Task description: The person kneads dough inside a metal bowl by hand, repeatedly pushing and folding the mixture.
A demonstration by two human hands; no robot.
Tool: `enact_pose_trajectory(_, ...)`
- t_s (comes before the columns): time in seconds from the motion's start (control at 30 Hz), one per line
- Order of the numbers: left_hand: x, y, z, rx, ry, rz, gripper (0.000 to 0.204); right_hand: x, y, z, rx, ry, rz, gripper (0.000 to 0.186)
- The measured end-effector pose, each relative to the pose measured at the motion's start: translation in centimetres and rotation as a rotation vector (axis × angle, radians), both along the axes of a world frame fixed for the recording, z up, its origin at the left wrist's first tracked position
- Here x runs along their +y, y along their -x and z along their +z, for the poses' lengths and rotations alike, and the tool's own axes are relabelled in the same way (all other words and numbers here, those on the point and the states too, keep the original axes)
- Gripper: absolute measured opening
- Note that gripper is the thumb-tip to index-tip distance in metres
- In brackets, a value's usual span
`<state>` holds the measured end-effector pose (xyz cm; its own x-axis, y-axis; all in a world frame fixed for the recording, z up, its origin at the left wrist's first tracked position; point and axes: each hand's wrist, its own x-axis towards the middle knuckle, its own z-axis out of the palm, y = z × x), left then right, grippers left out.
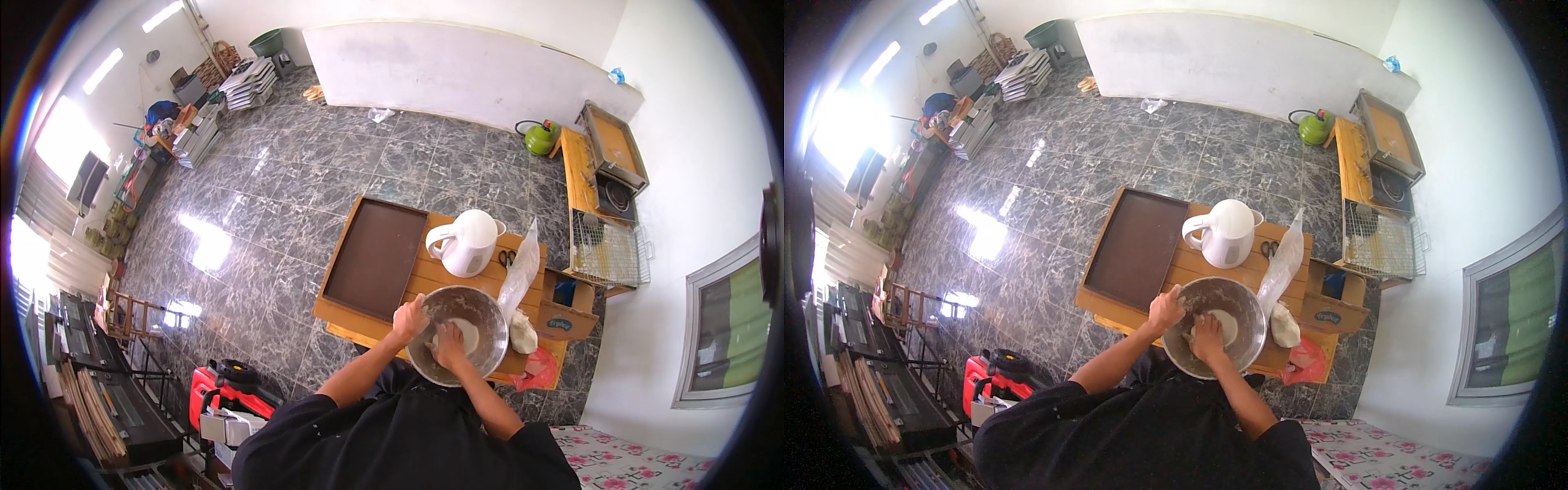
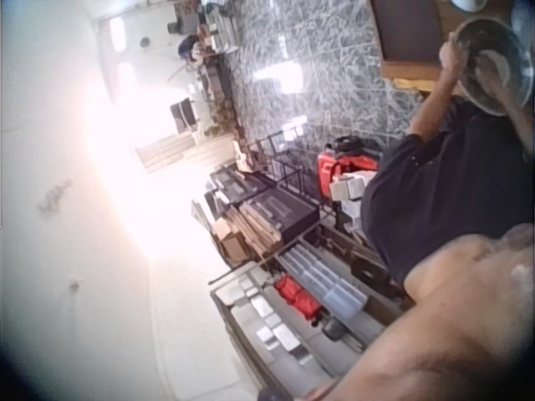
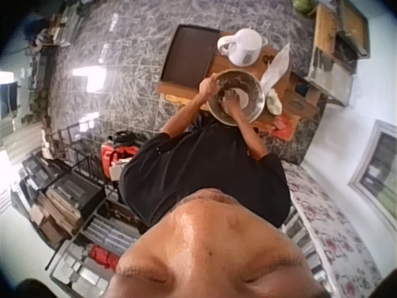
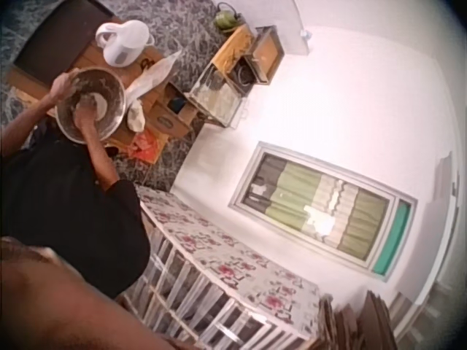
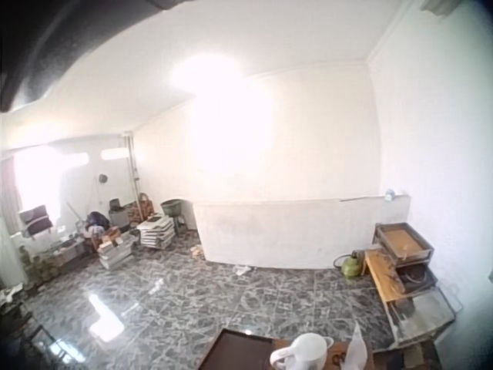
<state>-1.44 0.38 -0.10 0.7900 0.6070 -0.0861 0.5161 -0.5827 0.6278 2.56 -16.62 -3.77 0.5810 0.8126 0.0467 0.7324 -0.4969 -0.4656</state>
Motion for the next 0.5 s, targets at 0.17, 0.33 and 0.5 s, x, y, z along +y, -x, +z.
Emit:
enact_pose_trajectory(0.17,-0.8,-0.6,1.0,0.104,-0.048,-0.057,0.038,0.3,-0.9,2.7,0.267,0.22,-0.014,0.045)
enact_pose_trajectory(0.33,-1.4,-0.4,1.6,0.063,-0.081,-0.064,0.034,-0.2,-3.2,1.9,0.453,0.188,-0.086,0.033)
enact_pose_trajectory(0.5,-0.9,-1.0,2.1,0.043,-0.121,-0.095,0.031,-1.3,-4.1,1.8,0.54,0.191,-0.179,0.037)
